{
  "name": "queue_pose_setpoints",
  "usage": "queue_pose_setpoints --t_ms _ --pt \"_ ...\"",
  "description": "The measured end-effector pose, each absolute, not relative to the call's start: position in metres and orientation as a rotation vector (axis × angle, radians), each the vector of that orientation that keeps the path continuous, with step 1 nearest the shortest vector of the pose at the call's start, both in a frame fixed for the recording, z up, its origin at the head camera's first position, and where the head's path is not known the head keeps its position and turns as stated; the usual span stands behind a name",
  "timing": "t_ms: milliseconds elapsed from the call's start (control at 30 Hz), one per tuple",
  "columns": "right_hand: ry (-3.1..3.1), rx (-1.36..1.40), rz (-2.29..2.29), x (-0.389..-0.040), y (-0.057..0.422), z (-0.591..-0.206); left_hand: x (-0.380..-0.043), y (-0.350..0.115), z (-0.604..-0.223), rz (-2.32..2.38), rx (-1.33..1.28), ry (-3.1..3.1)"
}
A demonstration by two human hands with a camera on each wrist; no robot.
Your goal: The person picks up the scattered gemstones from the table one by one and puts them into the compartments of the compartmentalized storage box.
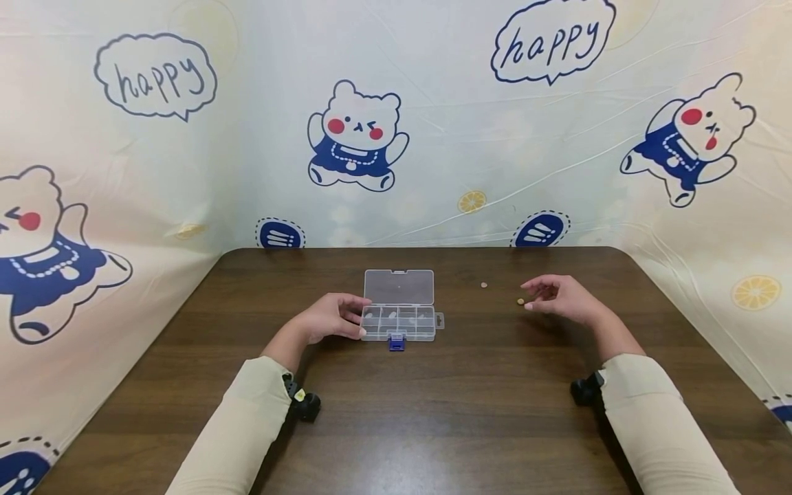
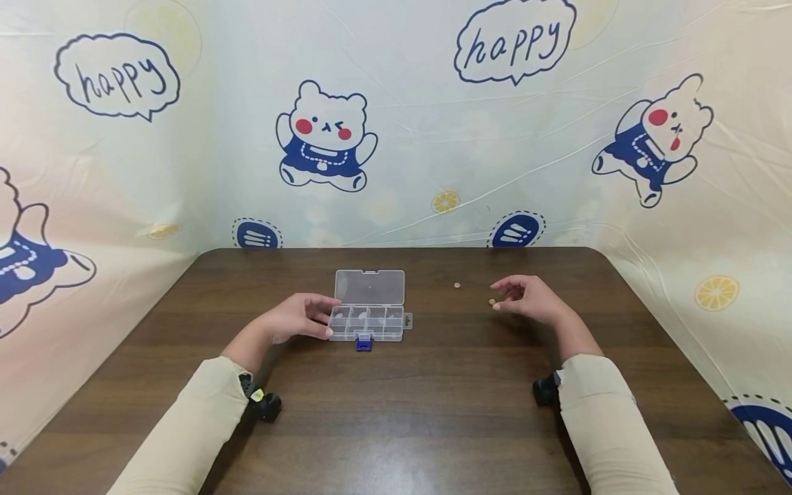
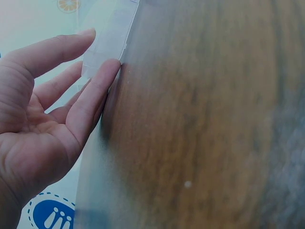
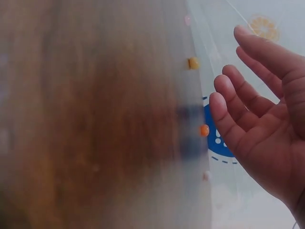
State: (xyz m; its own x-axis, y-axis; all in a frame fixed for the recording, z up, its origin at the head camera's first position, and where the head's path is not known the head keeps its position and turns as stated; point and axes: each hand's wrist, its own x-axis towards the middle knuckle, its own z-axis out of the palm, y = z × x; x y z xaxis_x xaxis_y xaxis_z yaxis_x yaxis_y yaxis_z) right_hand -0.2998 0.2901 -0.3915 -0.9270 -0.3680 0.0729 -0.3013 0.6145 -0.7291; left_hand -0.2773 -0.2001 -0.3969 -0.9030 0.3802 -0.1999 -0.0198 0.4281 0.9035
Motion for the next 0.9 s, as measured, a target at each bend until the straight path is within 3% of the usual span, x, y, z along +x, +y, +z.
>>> queue_pose_setpoints --t_ms 900 --pt "2.686 -0.536 -1.036 -0.324 0.289 -0.399 -0.278 -0.2 -0.398 1.485 0.304 2.303"
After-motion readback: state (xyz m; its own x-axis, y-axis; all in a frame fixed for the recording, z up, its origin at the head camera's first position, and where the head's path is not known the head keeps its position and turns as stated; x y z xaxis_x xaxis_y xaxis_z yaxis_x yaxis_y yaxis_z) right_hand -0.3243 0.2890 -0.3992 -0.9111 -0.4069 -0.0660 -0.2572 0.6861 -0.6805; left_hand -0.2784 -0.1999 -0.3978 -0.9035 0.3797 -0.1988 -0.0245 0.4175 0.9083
